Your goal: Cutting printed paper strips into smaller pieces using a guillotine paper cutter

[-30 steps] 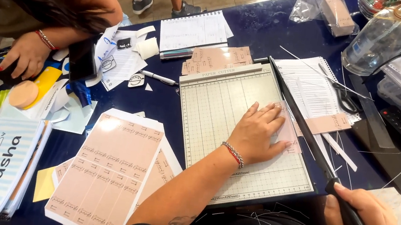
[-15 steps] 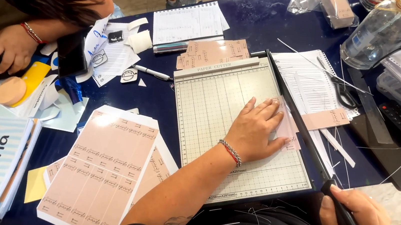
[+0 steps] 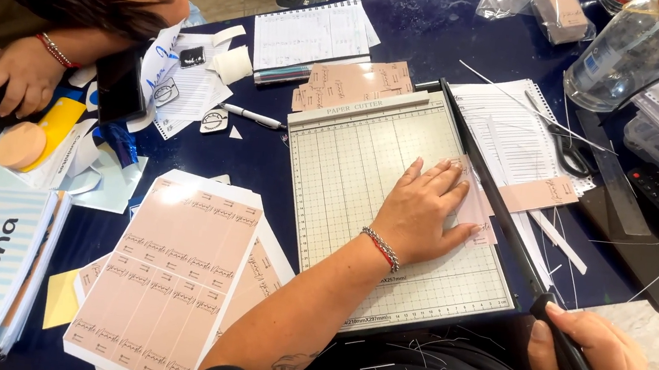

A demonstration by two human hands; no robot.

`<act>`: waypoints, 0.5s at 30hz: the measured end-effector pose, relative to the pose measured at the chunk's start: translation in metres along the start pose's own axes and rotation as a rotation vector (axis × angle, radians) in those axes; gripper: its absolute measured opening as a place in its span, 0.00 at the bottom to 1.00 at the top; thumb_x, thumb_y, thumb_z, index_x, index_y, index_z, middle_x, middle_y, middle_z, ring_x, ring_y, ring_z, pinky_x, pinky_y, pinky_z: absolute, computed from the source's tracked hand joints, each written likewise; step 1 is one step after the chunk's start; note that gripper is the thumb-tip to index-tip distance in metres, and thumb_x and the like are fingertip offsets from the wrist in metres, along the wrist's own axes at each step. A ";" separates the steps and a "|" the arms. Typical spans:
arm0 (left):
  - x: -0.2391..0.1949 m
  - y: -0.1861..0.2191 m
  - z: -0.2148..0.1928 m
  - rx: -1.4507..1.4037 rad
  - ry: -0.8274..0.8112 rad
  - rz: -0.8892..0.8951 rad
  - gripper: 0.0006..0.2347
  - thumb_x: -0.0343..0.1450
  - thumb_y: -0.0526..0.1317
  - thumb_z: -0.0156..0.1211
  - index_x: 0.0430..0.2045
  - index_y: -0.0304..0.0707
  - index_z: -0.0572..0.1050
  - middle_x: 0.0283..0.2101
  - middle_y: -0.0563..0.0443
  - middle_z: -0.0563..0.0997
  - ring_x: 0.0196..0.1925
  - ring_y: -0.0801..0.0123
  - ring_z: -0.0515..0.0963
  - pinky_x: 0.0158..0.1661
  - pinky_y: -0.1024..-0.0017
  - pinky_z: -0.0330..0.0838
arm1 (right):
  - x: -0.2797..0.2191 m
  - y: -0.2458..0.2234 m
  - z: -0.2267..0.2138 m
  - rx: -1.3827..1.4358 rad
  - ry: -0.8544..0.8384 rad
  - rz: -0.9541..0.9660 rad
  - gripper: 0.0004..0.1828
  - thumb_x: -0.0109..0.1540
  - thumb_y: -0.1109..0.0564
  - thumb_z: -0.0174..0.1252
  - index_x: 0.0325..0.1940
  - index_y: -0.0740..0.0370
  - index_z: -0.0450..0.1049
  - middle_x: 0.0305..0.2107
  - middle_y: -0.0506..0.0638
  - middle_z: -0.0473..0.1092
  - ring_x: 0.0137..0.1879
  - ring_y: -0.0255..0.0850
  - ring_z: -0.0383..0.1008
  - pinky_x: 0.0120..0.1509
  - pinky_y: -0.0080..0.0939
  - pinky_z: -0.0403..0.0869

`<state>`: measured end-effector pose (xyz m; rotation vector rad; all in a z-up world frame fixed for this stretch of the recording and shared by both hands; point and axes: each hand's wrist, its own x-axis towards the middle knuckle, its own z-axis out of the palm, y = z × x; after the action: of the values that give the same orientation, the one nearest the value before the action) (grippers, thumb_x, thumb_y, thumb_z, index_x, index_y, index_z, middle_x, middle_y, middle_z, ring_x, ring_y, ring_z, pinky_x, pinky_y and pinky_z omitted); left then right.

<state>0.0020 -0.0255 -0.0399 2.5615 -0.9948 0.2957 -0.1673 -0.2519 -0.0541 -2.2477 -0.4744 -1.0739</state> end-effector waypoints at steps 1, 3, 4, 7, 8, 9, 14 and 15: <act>0.000 0.000 -0.001 -0.001 -0.001 0.000 0.30 0.72 0.60 0.45 0.59 0.34 0.72 0.67 0.37 0.70 0.72 0.53 0.67 0.72 0.49 0.51 | 0.001 -0.001 -0.001 0.000 -0.001 0.001 0.11 0.60 0.63 0.64 0.41 0.76 0.74 0.30 0.61 0.74 0.30 0.49 0.73 0.40 0.45 0.75; 0.000 0.001 -0.004 -0.006 0.021 0.000 0.31 0.72 0.61 0.43 0.59 0.32 0.72 0.67 0.37 0.70 0.72 0.53 0.67 0.73 0.49 0.50 | 0.004 -0.004 -0.002 0.005 -0.015 0.033 0.12 0.60 0.61 0.65 0.42 0.75 0.74 0.33 0.62 0.75 0.32 0.49 0.75 0.42 0.45 0.75; 0.002 0.000 -0.006 -0.005 0.023 -0.002 0.31 0.72 0.61 0.43 0.59 0.32 0.72 0.67 0.37 0.70 0.72 0.53 0.67 0.73 0.49 0.50 | 0.005 -0.001 -0.003 0.007 -0.015 0.030 0.12 0.60 0.61 0.65 0.42 0.75 0.74 0.33 0.62 0.75 0.32 0.49 0.75 0.42 0.45 0.75; 0.006 0.004 -0.016 -0.177 0.051 -0.045 0.27 0.77 0.54 0.38 0.66 0.33 0.63 0.70 0.39 0.67 0.74 0.55 0.64 0.73 0.52 0.52 | 0.013 -0.002 -0.010 -0.051 0.024 0.052 0.09 0.62 0.64 0.68 0.42 0.72 0.78 0.35 0.59 0.77 0.35 0.43 0.76 0.46 0.42 0.75; 0.010 0.008 -0.024 -0.514 0.074 -0.194 0.25 0.77 0.47 0.41 0.66 0.30 0.61 0.69 0.36 0.68 0.73 0.52 0.65 0.71 0.55 0.57 | 0.021 -0.005 -0.013 -0.052 0.002 0.099 0.10 0.62 0.63 0.68 0.45 0.73 0.79 0.38 0.60 0.77 0.36 0.43 0.75 0.47 0.41 0.74; 0.014 0.011 -0.032 -0.852 0.093 -0.342 0.23 0.76 0.41 0.43 0.66 0.26 0.60 0.67 0.33 0.68 0.71 0.50 0.66 0.69 0.58 0.62 | 0.029 -0.009 -0.017 -0.053 -0.020 0.146 0.12 0.63 0.63 0.68 0.48 0.73 0.79 0.41 0.61 0.77 0.36 0.43 0.75 0.48 0.40 0.73; 0.043 0.004 -0.024 -1.901 -0.100 -0.773 0.29 0.75 0.30 0.38 0.71 0.23 0.34 0.70 0.23 0.58 0.68 0.44 0.66 0.61 0.61 0.70 | 0.063 -0.029 -0.023 -0.069 -0.026 0.235 0.10 0.67 0.63 0.67 0.51 0.71 0.80 0.40 0.57 0.77 0.32 0.39 0.70 0.44 0.38 0.69; 0.046 0.003 -0.025 -2.122 -0.108 -0.786 0.30 0.75 0.29 0.36 0.71 0.20 0.31 0.72 0.20 0.53 0.71 0.38 0.62 0.65 0.55 0.65 | 0.067 -0.030 -0.023 -0.058 -0.038 0.261 0.10 0.68 0.63 0.66 0.52 0.71 0.79 0.38 0.58 0.76 0.31 0.40 0.69 0.44 0.38 0.67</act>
<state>0.0323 -0.0451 -0.0018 0.7164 0.0807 -0.7398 -0.1557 -0.2404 0.0212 -2.3069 -0.1602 -0.9215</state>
